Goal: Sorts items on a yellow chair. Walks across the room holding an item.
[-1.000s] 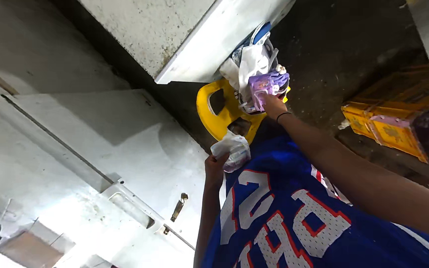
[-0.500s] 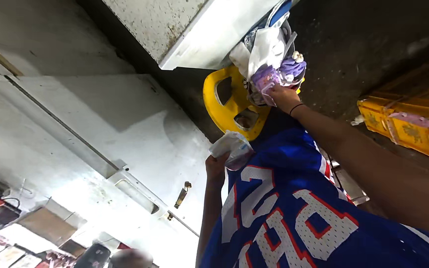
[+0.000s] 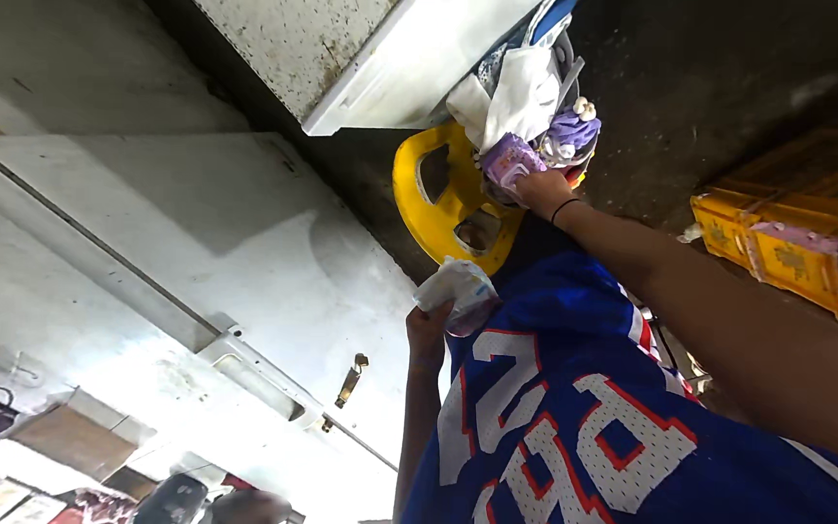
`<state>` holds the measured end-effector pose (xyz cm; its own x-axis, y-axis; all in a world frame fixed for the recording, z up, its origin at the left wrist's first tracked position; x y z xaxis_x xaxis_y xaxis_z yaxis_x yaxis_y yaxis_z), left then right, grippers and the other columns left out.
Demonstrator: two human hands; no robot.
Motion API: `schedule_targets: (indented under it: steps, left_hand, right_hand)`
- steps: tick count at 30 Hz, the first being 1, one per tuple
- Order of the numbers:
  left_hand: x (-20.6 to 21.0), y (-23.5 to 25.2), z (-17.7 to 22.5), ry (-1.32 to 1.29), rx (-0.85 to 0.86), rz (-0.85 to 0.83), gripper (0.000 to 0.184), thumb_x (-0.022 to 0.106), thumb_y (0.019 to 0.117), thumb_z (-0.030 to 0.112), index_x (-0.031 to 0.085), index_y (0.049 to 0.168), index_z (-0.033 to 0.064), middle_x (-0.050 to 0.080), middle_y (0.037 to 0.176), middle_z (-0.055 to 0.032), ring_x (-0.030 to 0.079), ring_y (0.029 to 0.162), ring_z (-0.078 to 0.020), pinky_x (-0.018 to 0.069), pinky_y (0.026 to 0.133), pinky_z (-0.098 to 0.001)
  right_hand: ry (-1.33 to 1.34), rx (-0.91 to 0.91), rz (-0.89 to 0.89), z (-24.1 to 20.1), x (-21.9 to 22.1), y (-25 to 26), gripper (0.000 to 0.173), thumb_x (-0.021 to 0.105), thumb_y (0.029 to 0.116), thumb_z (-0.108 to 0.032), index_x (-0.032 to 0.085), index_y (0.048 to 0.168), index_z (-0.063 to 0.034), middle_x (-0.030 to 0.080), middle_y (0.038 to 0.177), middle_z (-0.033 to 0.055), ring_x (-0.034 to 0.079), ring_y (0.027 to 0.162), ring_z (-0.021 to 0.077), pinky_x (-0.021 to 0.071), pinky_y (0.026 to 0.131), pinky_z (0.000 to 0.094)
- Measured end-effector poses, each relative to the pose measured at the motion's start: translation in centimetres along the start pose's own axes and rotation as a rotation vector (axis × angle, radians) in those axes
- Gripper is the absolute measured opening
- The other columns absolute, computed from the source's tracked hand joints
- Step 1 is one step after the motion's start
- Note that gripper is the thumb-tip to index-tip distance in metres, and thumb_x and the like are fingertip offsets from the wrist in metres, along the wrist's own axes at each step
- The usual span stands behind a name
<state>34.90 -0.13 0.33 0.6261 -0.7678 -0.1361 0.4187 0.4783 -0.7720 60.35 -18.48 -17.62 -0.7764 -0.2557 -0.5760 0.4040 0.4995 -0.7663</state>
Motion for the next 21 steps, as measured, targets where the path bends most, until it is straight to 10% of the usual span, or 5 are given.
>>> schedule_targets:
  steps: [14,21]
  left_hand:
    - [-1.1,-1.4,-1.2,-0.024,-0.052,0.045,0.019,0.073,0.0837,-0.005,0.067,0.102,-0.0050,0.075,0.090,-0.0102,0.074,0.084,-0.0165,0.0631,0.080,-0.0347]
    - [-1.4,-0.5,-1.7,-0.022,-0.045,-0.027,0.016,0.072,0.0843,-0.001,0.068,0.100,-0.0016,0.075,0.088,-0.0069,0.074,0.083,-0.0144,0.0631,0.078,-0.0331]
  right_hand:
    - [-0.095,-0.123,0.018,0.7,1.2,2.3,0.033,0.047,0.1012,0.003,0.056,0.132,0.0084,0.064,0.120,0.0303,0.064,0.111,0.0508,0.0541,0.084,0.0637]
    - [-0.110,-0.170,0.084,1.4,2.5,2.8,0.026,0.047,0.0991,0.006,0.062,0.121,0.0094,0.066,0.114,0.0292,0.064,0.109,0.0500,0.0536,0.083,0.0640]
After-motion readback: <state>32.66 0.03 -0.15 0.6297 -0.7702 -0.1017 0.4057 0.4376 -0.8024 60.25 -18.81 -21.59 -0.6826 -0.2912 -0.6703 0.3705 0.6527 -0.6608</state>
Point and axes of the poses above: each hand's wrist, its own y-axis towards the middle knuckle, its own x-axis out of the palm, z = x × y, the point moved 4 cm from there along y, towards the middle knuckle
